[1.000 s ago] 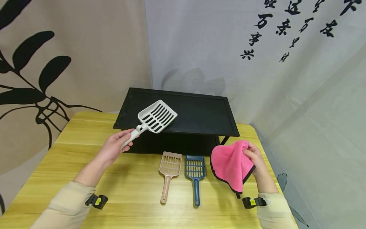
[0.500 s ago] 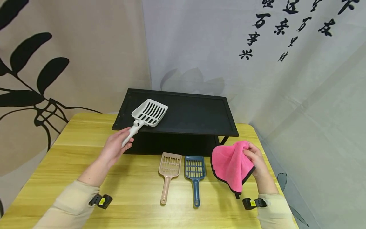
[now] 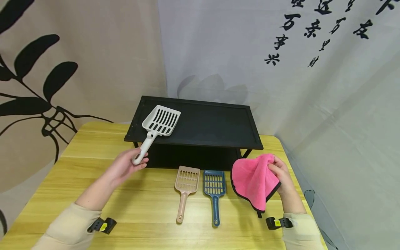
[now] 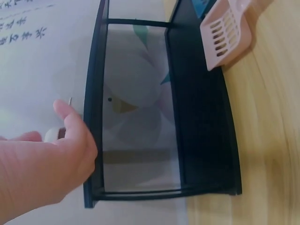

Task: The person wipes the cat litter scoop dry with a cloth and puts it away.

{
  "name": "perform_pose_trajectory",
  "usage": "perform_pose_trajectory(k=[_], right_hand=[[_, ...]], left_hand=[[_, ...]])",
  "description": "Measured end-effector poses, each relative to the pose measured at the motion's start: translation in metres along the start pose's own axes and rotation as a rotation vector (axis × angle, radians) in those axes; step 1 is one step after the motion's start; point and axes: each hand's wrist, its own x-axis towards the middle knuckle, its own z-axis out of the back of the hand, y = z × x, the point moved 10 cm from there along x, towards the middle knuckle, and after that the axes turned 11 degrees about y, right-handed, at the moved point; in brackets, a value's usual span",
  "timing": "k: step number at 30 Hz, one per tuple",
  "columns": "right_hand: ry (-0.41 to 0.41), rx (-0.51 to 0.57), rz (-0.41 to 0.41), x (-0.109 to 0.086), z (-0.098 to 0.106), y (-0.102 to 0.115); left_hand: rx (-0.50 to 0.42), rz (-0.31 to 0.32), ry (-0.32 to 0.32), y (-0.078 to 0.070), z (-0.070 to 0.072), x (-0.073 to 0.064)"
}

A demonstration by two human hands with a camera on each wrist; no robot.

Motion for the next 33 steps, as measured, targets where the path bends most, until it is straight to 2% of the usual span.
perform_pose_trajectory(k=[4,8,11,17,23,28,33], right_hand=[[0.006,0.014,0.013,-0.002,0.0,0.001],[0.014,0.007,0.006,-0.002,0.0,-0.001],[0.019,0.001,-0.006,-0.002,-0.001,-0.004],[0.005,-0.021,-0.017,-0.004,0.0,-0.008],[-0.057,-0.099,-0.072,0.0,0.004,-0.011],[-0.079,-0.104,-0.06,0.002,0.006,-0.006],[-0.041,-0.093,-0.047,0.005,0.005,-0.007]], left_hand=[[0.06,0.041,0.075,0.004,-0.005,-0.004],[0.048,0.054,0.111,0.004,-0.009,-0.004],[0.019,0.044,0.099,0.004,-0.012,-0.001],[-0.017,0.011,0.032,0.002,-0.012,0.007],[-0.062,-0.012,-0.032,0.0,-0.005,0.013],[-0.078,-0.016,-0.033,-0.001,-0.006,0.015],[-0.121,-0.002,0.0,0.001,-0.009,0.012]])
